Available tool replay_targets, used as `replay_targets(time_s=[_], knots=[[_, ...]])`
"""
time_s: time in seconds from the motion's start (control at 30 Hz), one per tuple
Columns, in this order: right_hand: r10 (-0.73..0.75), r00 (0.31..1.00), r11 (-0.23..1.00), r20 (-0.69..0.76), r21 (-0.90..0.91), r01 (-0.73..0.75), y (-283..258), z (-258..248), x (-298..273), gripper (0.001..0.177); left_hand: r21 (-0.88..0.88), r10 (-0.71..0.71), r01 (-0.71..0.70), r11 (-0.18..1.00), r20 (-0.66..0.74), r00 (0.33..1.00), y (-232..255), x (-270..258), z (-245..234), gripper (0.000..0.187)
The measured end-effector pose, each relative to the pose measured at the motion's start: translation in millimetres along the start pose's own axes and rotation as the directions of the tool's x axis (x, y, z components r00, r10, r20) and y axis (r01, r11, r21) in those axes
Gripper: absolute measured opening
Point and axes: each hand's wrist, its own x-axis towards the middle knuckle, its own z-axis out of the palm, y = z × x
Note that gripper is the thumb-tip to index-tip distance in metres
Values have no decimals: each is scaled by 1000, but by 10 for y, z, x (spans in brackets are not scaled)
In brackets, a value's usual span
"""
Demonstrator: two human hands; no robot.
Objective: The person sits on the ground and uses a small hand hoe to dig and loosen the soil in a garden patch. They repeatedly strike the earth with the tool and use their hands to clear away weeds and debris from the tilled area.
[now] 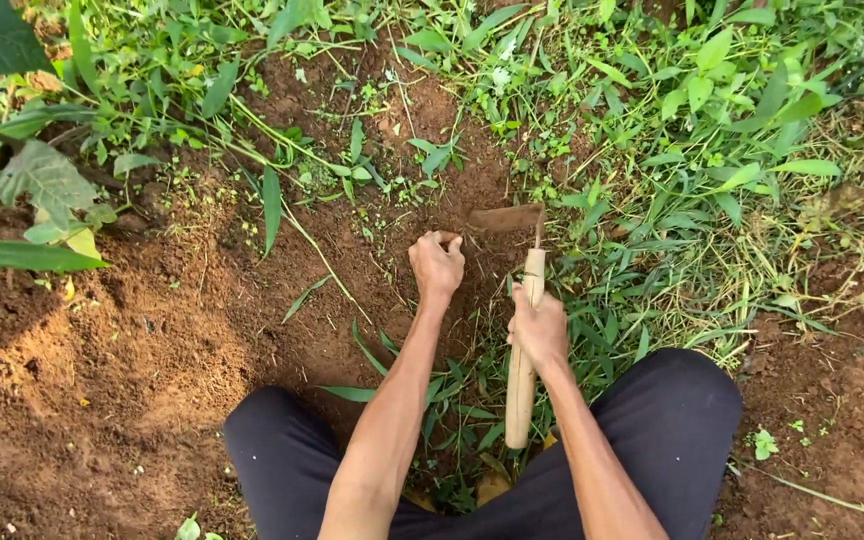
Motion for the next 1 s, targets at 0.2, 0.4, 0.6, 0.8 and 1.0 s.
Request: replay_targets(time_s=[0.2,0.4,0.6,0.8,1.0], knots=[[-98,957,949,-274,264,173,-302,-52,-79,27,-5,18,-17,1000,39,999,-147,54,116,9],[-31,1000,997,1,74,31,-298,-69,-231,33,13,-62,62,998,43,997,-234,150,46,11],[-148,974,975,-174,139,173,-315,-16,-213,24,-14,-84,84,996,43,996,-96,82,-26,9],[-75,990,980,-120,174,96,-227,5,-227,28,3,-86,86,996,50,995,-186,139,21,8],[-61,996,997,-58,49,64,117,267,-133,26,-13,-81,82,997,51,995,-149,114,-45,9]])
